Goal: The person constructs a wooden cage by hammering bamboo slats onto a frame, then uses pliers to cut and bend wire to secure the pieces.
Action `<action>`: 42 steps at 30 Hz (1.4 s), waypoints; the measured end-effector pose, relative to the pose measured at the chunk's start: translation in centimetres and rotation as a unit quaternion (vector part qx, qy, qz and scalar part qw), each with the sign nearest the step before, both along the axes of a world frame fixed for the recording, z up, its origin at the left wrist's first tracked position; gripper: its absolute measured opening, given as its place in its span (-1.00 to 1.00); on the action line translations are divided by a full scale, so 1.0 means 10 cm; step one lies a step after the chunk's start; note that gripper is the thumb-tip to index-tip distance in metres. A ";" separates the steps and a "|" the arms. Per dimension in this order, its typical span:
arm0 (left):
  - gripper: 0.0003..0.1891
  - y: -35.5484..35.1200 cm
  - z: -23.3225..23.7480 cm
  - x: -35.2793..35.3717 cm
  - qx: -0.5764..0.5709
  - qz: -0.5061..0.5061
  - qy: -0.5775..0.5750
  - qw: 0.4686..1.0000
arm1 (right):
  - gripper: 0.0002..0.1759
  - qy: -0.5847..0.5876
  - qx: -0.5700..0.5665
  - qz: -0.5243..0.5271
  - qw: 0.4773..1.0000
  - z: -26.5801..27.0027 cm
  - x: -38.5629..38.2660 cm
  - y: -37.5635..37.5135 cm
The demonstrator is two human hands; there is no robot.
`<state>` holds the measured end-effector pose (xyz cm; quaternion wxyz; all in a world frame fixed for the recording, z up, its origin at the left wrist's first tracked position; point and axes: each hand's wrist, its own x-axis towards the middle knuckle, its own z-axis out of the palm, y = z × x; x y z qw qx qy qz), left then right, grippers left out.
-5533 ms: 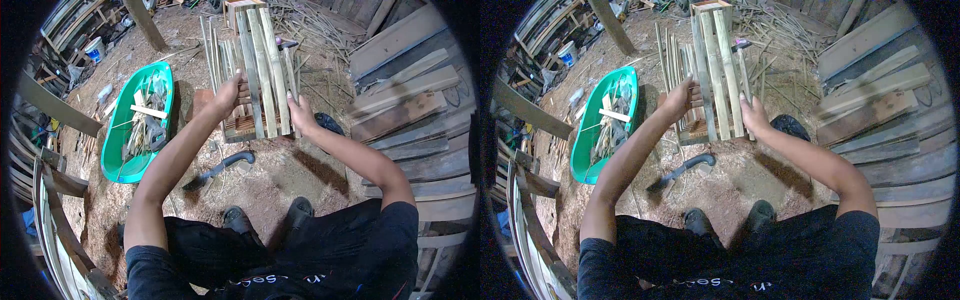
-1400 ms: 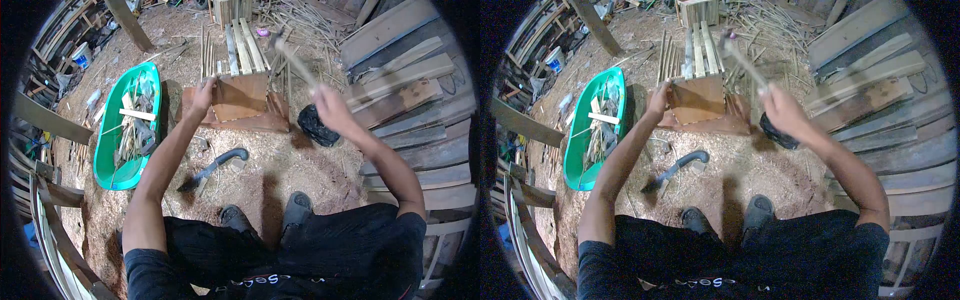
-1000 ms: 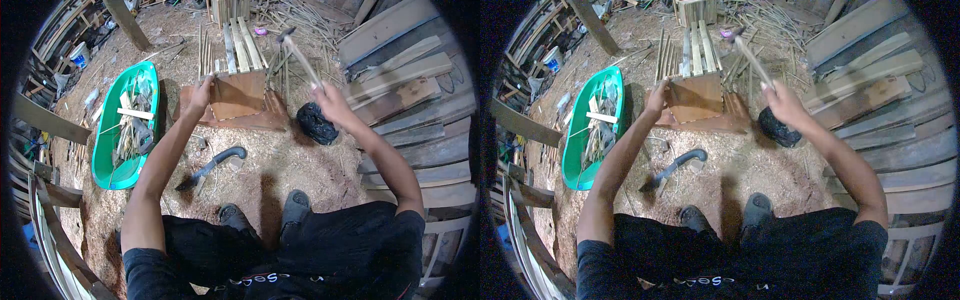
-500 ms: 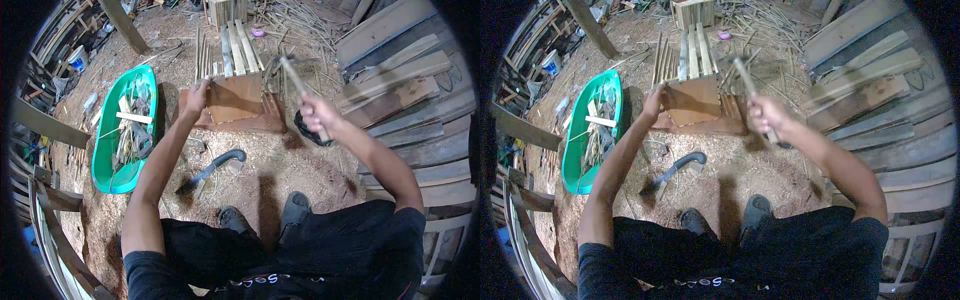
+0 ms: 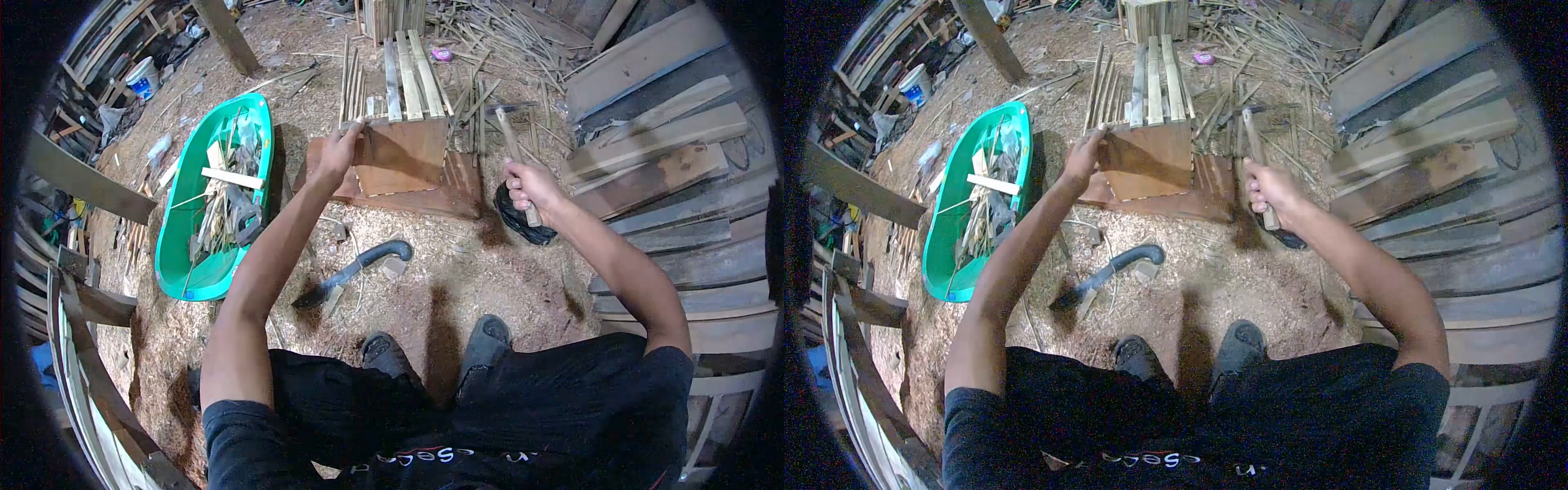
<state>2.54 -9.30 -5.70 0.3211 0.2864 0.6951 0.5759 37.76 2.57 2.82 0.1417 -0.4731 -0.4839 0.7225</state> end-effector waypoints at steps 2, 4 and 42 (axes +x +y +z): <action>-0.34 0.00 0.06 -0.01 0.018 -0.013 0.032 0.999 | -0.78 -0.006 0.046 -0.008 0.999 0.02 -0.03 0.00; -0.38 0.02 0.07 0.00 0.074 -0.013 0.072 0.995 | -0.78 0.003 0.088 0.017 0.996 0.05 -0.06 -0.01; -0.56 1.42 -0.98 2.62 0.014 -0.454 0.405 0.793 | -0.78 -0.317 0.385 0.054 0.865 -2.03 1.39 1.12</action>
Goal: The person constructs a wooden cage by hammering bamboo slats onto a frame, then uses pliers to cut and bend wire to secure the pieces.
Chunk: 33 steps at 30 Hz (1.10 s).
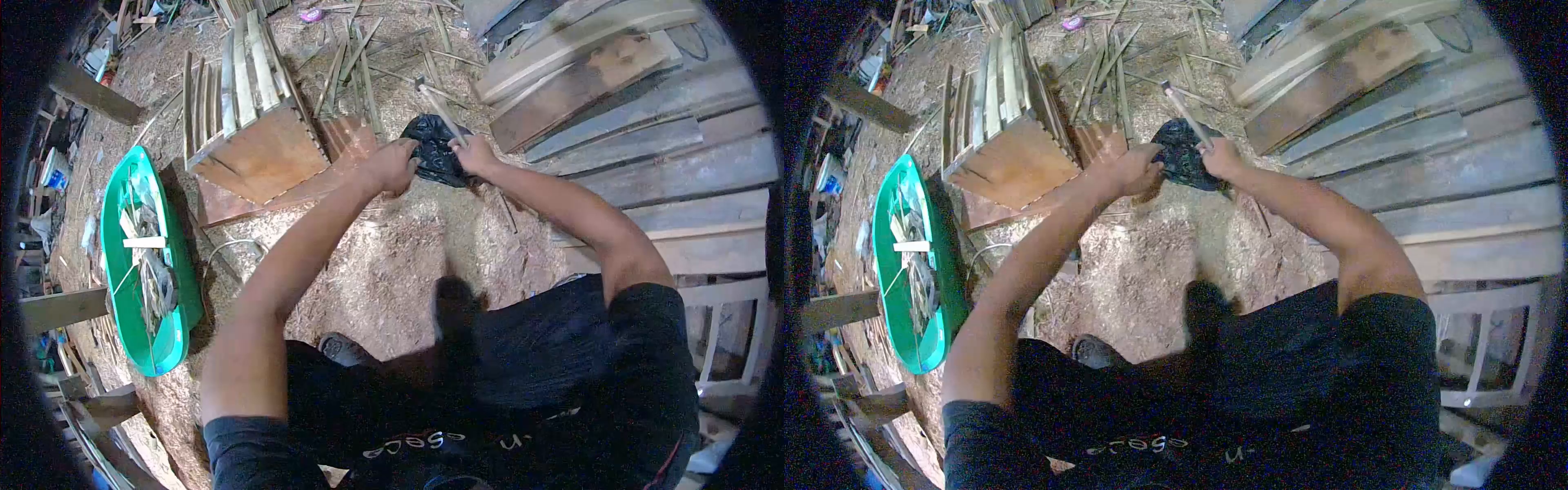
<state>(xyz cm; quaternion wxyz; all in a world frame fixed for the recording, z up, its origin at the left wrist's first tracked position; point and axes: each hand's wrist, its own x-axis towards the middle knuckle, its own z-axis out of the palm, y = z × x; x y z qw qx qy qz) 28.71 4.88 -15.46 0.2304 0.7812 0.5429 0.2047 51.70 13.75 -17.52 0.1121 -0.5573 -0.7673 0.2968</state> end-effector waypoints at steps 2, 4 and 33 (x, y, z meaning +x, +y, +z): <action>-0.53 0.17 -0.47 0.18 0.037 0.001 -0.037 0.999 | -0.79 0.062 0.000 0.039 0.997 -0.42 0.05 0.14; -0.53 0.20 -0.50 0.39 -0.056 -0.024 0.013 0.998 | -0.79 0.032 -0.029 0.037 0.998 -0.62 0.03 0.20; -0.68 0.32 -0.82 0.32 -0.080 0.202 -0.204 0.954 | -0.76 0.201 -0.019 -0.024 0.979 -0.77 -0.18 0.30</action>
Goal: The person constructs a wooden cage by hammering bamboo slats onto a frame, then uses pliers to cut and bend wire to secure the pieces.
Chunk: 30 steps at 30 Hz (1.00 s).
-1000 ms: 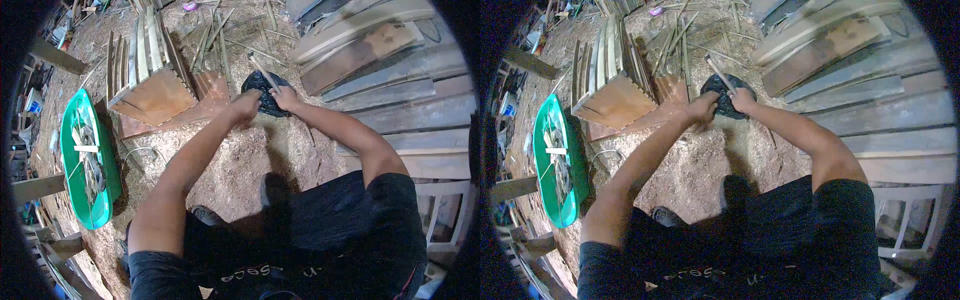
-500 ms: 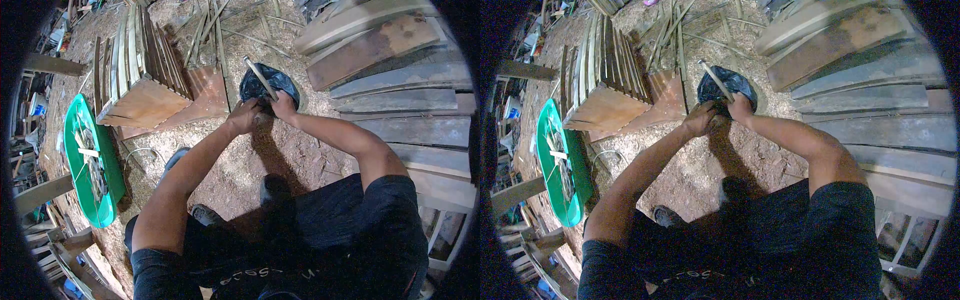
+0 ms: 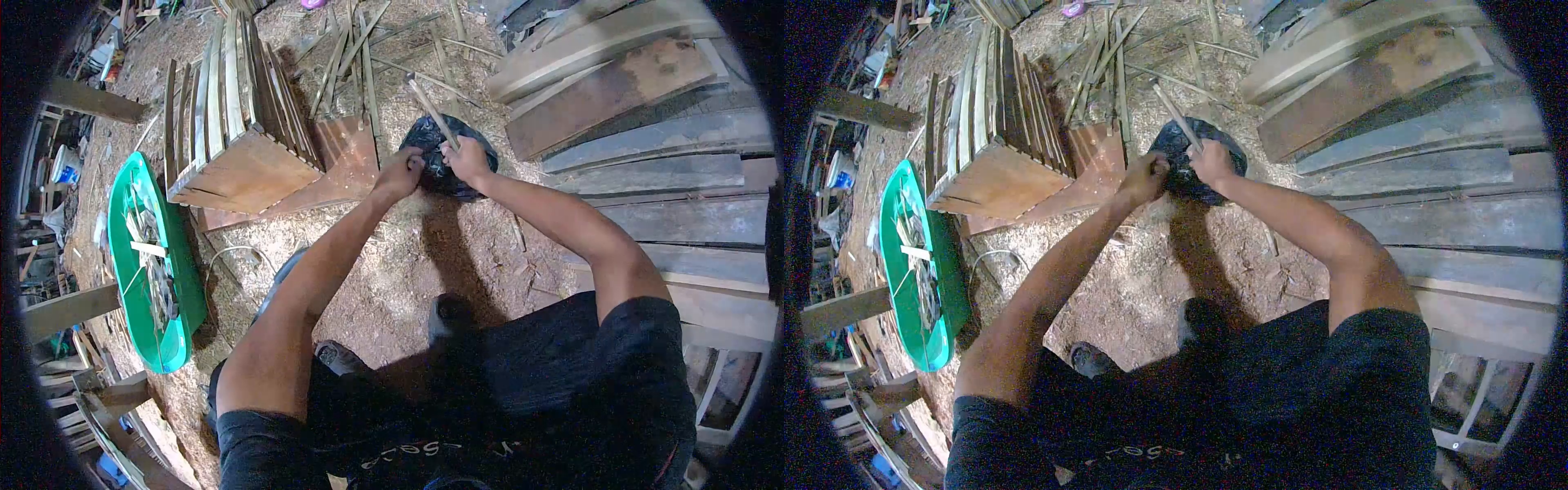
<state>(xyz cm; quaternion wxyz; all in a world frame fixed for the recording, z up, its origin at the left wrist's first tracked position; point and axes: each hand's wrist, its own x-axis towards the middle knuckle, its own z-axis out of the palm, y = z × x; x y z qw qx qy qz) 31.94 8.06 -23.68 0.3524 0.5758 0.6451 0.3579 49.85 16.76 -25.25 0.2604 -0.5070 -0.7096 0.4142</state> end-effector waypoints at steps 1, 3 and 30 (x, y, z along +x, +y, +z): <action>-0.70 0.08 -0.01 0.00 0.007 0.032 0.002 0.999 | -0.75 0.038 -0.035 -0.006 0.999 0.04 -0.02 0.01; -0.73 0.13 0.13 0.02 -0.005 0.073 -0.037 0.997 | -0.73 0.114 -0.104 -0.016 0.988 0.17 -0.07 0.06; -0.75 -0.18 0.35 -0.31 0.001 0.228 0.068 0.971 | -0.56 -0.066 0.025 0.043 0.997 0.06 -0.79 0.30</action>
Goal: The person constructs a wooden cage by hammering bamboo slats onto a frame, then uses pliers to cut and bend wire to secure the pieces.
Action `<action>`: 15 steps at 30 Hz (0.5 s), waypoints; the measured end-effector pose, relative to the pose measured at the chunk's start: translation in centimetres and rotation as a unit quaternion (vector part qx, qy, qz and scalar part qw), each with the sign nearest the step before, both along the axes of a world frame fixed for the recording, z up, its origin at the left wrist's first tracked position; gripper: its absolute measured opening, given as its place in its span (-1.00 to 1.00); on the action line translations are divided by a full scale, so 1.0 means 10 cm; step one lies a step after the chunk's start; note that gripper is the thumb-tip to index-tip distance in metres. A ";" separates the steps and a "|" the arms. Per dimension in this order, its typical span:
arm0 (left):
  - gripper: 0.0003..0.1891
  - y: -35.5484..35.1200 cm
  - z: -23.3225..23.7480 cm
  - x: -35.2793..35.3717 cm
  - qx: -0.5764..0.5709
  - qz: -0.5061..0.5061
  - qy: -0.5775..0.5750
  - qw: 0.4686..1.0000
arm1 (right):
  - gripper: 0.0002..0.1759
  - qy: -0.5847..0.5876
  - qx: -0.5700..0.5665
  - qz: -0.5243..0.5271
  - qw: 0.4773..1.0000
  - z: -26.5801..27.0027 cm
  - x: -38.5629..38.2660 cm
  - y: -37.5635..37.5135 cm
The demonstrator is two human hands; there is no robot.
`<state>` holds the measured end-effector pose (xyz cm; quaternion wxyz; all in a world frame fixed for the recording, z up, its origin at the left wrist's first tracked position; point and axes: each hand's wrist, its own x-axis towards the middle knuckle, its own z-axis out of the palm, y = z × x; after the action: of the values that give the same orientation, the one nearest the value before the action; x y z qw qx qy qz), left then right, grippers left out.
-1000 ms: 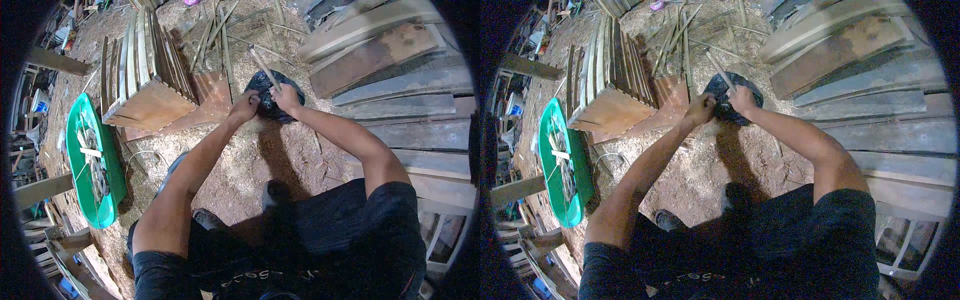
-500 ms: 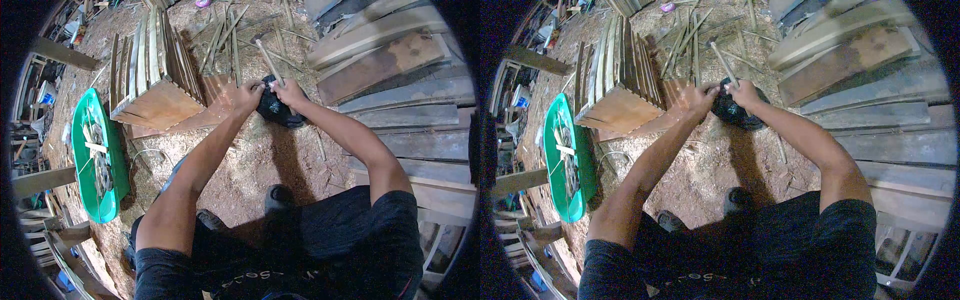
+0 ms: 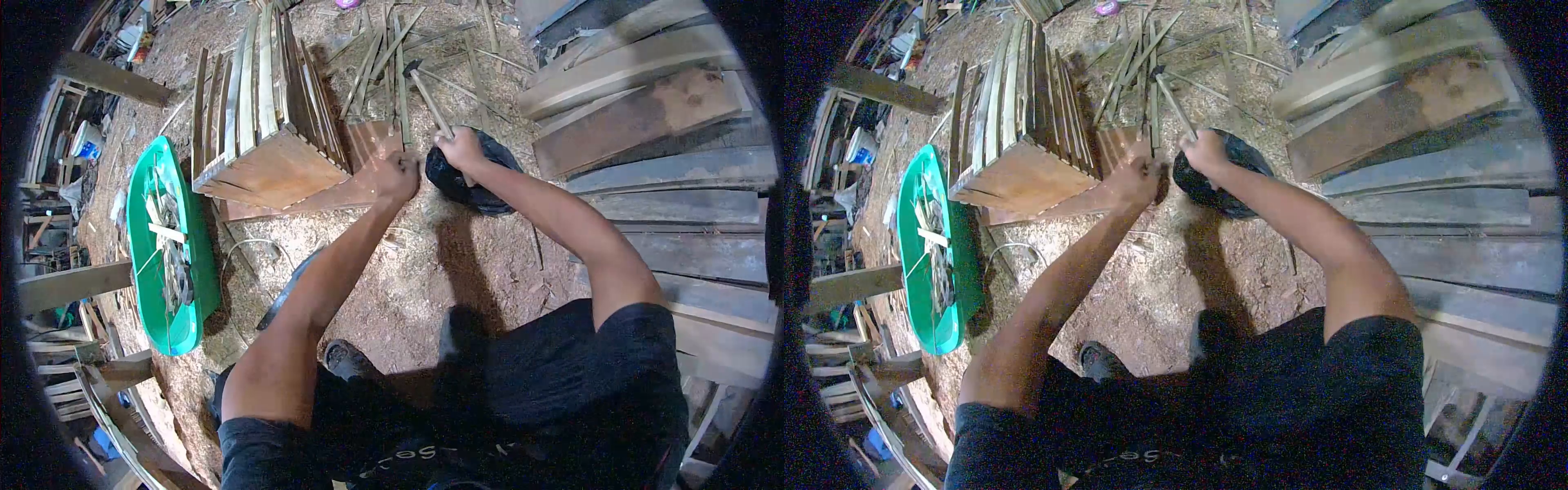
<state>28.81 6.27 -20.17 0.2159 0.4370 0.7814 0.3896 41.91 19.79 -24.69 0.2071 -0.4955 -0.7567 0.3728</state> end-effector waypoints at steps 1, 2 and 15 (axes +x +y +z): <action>-0.74 -0.01 -0.14 -0.08 -0.006 0.016 -0.014 1.000 | -0.57 -0.003 0.008 0.002 1.000 -0.05 -0.12 0.06; -0.73 -0.04 -0.29 -0.18 -0.012 0.033 -0.027 0.999 | -0.57 -0.037 -0.009 0.001 0.999 -0.10 -0.24 0.13; -0.71 -0.36 -0.88 -0.76 0.018 0.028 -0.091 0.995 | -0.55 -0.078 -0.129 -0.086 0.985 -0.45 -0.88 0.27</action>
<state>21.25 2.70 -28.94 0.2674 0.3810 0.7637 0.4474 33.07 22.54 -29.16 0.1135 -0.6085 -0.6709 0.4084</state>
